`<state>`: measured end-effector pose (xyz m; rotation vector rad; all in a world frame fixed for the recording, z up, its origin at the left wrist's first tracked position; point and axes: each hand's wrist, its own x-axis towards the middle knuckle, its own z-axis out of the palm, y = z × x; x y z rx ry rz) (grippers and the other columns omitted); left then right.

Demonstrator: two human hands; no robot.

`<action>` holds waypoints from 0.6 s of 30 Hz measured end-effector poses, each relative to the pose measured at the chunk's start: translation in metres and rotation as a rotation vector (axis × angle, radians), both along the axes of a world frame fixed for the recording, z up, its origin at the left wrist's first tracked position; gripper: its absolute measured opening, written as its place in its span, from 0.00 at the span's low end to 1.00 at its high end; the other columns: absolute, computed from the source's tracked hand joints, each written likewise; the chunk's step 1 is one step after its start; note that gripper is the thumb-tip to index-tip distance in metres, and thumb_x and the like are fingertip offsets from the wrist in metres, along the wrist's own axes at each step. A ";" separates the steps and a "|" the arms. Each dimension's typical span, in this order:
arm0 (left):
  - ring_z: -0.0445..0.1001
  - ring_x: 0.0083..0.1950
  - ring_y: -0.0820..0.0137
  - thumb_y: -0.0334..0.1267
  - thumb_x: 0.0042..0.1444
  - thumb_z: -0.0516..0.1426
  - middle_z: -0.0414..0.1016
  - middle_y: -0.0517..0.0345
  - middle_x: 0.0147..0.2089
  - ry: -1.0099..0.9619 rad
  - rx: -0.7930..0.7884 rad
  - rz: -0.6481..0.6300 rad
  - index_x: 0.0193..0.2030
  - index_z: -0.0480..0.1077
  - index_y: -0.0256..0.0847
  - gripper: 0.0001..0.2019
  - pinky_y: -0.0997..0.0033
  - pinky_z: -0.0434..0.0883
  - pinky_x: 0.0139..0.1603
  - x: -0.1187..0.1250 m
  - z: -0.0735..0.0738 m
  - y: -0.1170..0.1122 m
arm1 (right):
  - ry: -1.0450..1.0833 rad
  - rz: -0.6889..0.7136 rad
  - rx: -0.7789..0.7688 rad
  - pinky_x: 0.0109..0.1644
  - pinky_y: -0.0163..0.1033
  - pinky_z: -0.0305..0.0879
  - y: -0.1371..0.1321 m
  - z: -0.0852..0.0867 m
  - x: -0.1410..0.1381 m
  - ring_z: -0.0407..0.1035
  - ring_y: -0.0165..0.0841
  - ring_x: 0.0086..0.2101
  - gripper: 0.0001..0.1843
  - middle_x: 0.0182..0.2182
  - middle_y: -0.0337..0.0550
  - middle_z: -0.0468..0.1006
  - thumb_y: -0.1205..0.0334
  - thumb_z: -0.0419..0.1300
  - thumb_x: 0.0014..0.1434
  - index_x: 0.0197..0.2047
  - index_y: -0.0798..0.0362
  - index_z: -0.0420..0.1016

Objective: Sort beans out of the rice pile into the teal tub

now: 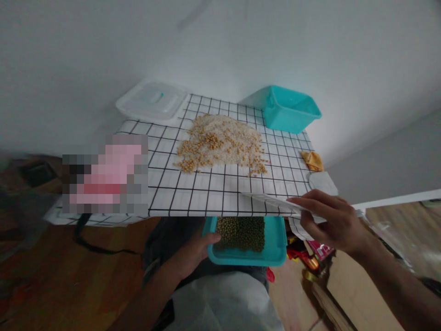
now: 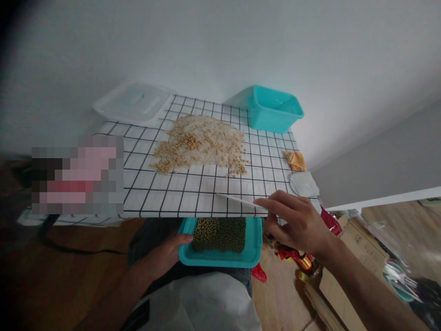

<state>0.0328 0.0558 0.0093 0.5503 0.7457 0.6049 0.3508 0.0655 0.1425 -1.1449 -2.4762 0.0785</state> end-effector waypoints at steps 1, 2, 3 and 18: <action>0.75 0.59 0.53 0.39 0.59 0.57 0.82 0.51 0.50 -0.003 0.000 -0.007 0.44 0.78 0.44 0.10 0.49 0.67 0.62 0.000 0.001 0.000 | 0.021 0.008 -0.022 0.32 0.35 0.68 0.006 -0.001 0.000 0.70 0.28 0.31 0.23 0.38 0.42 0.76 0.74 0.58 0.57 0.55 0.50 0.72; 0.74 0.60 0.53 0.39 0.59 0.57 0.82 0.51 0.50 -0.010 0.003 -0.010 0.44 0.78 0.44 0.10 0.49 0.67 0.63 0.000 0.001 -0.001 | 0.033 0.017 -0.035 0.32 0.35 0.67 0.012 -0.002 0.000 0.70 0.28 0.31 0.23 0.37 0.42 0.76 0.74 0.58 0.57 0.55 0.50 0.73; 0.74 0.60 0.54 0.38 0.59 0.57 0.83 0.51 0.50 -0.015 0.006 -0.009 0.42 0.78 0.43 0.09 0.50 0.67 0.63 0.000 0.001 -0.001 | 0.036 0.024 -0.041 0.32 0.35 0.67 0.020 -0.002 -0.002 0.70 0.29 0.30 0.22 0.37 0.42 0.76 0.73 0.58 0.57 0.55 0.50 0.73; 0.69 0.66 0.53 0.39 0.60 0.59 0.80 0.50 0.57 0.099 0.034 -0.035 0.49 0.79 0.43 0.13 0.49 0.51 0.74 -0.007 -0.012 -0.009 | 0.092 -0.075 0.183 0.36 0.38 0.69 0.119 0.011 -0.008 0.70 0.31 0.31 0.16 0.35 0.42 0.77 0.68 0.56 0.56 0.46 0.55 0.78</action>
